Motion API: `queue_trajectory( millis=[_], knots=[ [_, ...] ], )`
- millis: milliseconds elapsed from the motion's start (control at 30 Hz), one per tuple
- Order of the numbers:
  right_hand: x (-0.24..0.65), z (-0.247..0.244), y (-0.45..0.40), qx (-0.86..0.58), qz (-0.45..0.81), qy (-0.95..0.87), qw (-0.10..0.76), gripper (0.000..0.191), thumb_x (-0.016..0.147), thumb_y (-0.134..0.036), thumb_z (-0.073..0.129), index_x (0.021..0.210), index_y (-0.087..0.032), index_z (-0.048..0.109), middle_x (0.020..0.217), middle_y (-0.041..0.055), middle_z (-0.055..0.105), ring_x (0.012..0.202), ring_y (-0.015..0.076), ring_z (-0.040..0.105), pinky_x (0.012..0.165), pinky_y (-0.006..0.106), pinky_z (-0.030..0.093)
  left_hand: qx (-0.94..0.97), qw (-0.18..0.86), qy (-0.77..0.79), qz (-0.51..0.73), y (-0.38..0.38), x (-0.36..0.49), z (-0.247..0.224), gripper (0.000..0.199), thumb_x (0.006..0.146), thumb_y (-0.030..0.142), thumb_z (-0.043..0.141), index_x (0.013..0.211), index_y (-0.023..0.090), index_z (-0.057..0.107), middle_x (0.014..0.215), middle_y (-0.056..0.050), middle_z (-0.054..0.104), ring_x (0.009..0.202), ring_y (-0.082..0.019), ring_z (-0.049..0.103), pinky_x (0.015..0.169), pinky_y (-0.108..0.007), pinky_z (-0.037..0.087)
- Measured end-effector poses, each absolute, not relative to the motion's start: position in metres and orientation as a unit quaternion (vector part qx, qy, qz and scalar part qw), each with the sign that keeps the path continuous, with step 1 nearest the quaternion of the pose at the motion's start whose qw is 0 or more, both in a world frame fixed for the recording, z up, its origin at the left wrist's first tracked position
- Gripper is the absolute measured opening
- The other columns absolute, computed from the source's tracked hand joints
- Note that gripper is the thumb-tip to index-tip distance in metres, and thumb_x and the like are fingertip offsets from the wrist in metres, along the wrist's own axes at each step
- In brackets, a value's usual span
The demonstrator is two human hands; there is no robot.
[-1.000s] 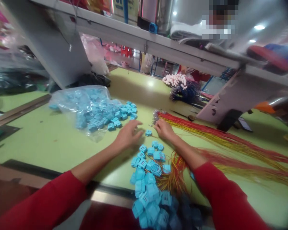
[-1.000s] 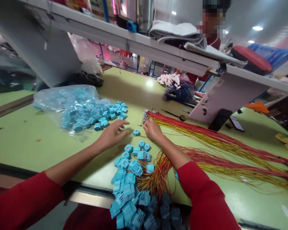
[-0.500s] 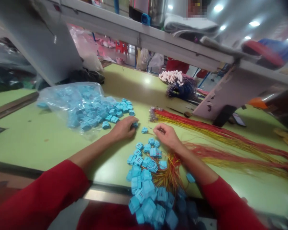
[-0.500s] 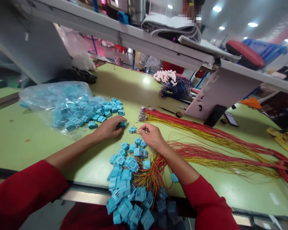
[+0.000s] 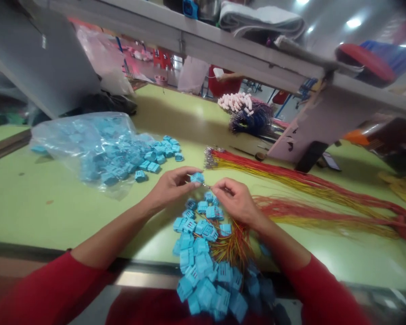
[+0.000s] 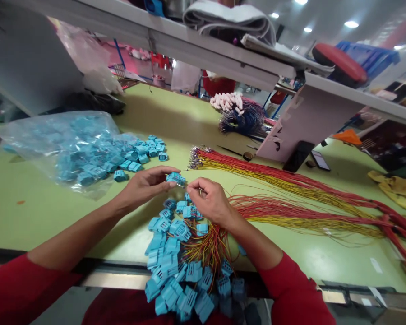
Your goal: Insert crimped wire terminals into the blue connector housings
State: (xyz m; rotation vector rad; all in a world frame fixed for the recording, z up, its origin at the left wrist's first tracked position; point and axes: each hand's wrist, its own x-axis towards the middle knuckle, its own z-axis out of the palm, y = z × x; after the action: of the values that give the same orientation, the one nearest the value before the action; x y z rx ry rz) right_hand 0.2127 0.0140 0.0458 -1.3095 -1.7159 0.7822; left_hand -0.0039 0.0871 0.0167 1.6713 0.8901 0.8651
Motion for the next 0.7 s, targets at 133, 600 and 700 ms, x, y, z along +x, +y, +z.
queue_trajectory(
  millis=[133,600,700],
  knots=[
    [0.216,0.062,-0.002,-0.519,0.251,-0.711,0.403,0.013,0.092,-0.026,0.059,0.081,-0.020,0.063,0.071,-0.0008,0.061,0.064,0.0119,0.052,0.059,0.025,0.040,0.595,0.617,0.309,0.411,0.061,0.002,0.023,0.040,0.080,0.030,0.083,0.116,0.019,0.072,0.100,-0.009,0.076,0.081,-0.018,0.071,0.074,-0.031,0.059],
    [0.219,0.067,-0.007,-0.519,0.257,-0.730,0.363,0.013,0.092,-0.022,0.057,0.080,-0.020,0.060,0.072,-0.0018,0.060,0.063,0.0106,0.048,0.059,0.025,0.037,0.583,0.638,0.292,0.410,0.055,0.002,0.021,0.032,0.078,0.027,0.085,0.107,0.019,0.076,0.095,-0.008,0.077,0.076,-0.016,0.068,0.064,-0.025,0.058],
    [0.219,0.065,-0.005,-0.522,0.294,-0.708,0.374,0.012,0.091,-0.025,0.057,0.081,-0.019,0.061,0.072,-0.0022,0.060,0.061,0.0096,0.047,0.057,0.024,0.037,0.585,0.647,0.284,0.398,0.055,0.001,0.021,0.032,0.079,0.026,0.085,0.109,0.020,0.076,0.094,-0.007,0.077,0.074,-0.015,0.068,0.066,-0.026,0.059]
  ],
)
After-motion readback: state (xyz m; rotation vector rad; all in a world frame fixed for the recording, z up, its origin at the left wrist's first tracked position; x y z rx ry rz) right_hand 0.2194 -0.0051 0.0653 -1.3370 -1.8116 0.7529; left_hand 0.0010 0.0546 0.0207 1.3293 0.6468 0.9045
